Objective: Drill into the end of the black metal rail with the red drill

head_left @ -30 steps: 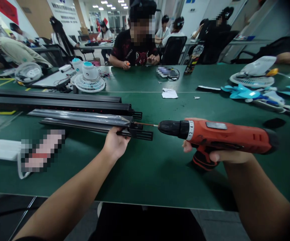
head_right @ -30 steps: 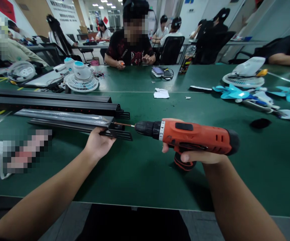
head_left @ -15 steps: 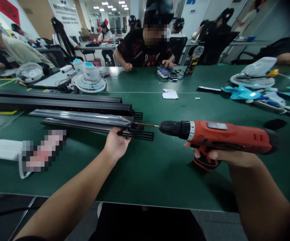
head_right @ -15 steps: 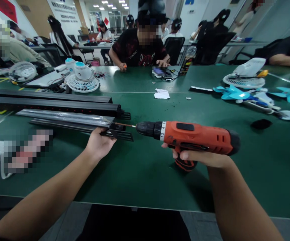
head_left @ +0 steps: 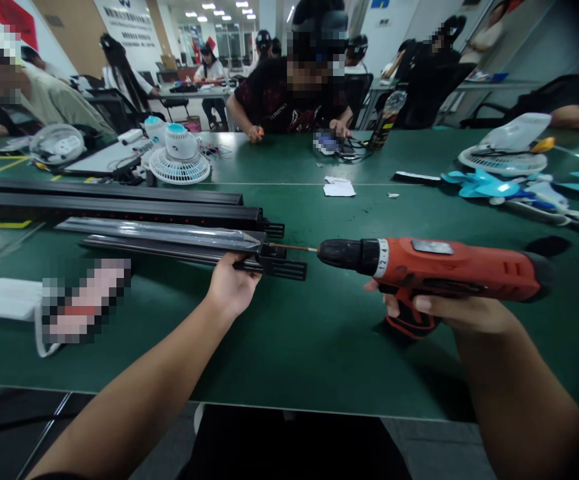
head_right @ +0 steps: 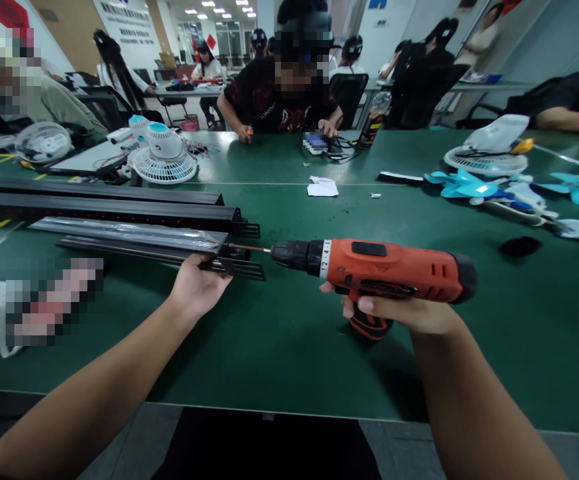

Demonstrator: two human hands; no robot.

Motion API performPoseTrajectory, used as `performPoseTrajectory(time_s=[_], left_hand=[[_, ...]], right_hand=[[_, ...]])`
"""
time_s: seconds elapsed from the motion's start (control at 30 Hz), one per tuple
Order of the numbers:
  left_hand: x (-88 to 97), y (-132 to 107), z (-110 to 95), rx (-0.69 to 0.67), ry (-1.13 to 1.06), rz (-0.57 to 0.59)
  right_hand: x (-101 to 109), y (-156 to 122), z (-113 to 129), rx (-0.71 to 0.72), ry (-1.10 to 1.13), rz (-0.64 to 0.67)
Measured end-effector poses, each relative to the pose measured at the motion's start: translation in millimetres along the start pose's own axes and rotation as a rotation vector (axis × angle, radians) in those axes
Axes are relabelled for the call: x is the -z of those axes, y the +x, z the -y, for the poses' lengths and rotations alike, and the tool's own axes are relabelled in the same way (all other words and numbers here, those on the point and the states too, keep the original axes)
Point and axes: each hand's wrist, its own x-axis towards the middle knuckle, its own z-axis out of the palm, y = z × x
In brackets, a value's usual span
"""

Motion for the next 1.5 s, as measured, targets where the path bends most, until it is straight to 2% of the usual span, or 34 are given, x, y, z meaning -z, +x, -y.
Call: performPoseTrajectory(time_s=[0.23,0.47,1.07,1.33,1.5], left_hand=[[-6.7,-5.0,0.8,-0.010,-0.036,-0.021],[-15.3,-13.3,0.5,0.007,-0.024,-0.075],[-11.7,-9.4,2.2,-0.004,-0.009,-0.033],[-8.3,-5.7,2.8,-0.020,0.020,-0.002],[-9.9,-7.9,2.8,-0.022,0.037,-0.005]], right_hand=[[-2.4,2.9,8.1,-0.086,-0.114,-0.006],[-3.5,2.3,1.1,-0.011,-0.126,-0.032],[-4.5,-1.6,-0.7,-0.060,-0.083,-0.091],[-7.7,2.2,3.8,-0.029,-0.099,-0.081],[-3.5,-0.9,6.6,-0.103,-0.096,-0.055]])
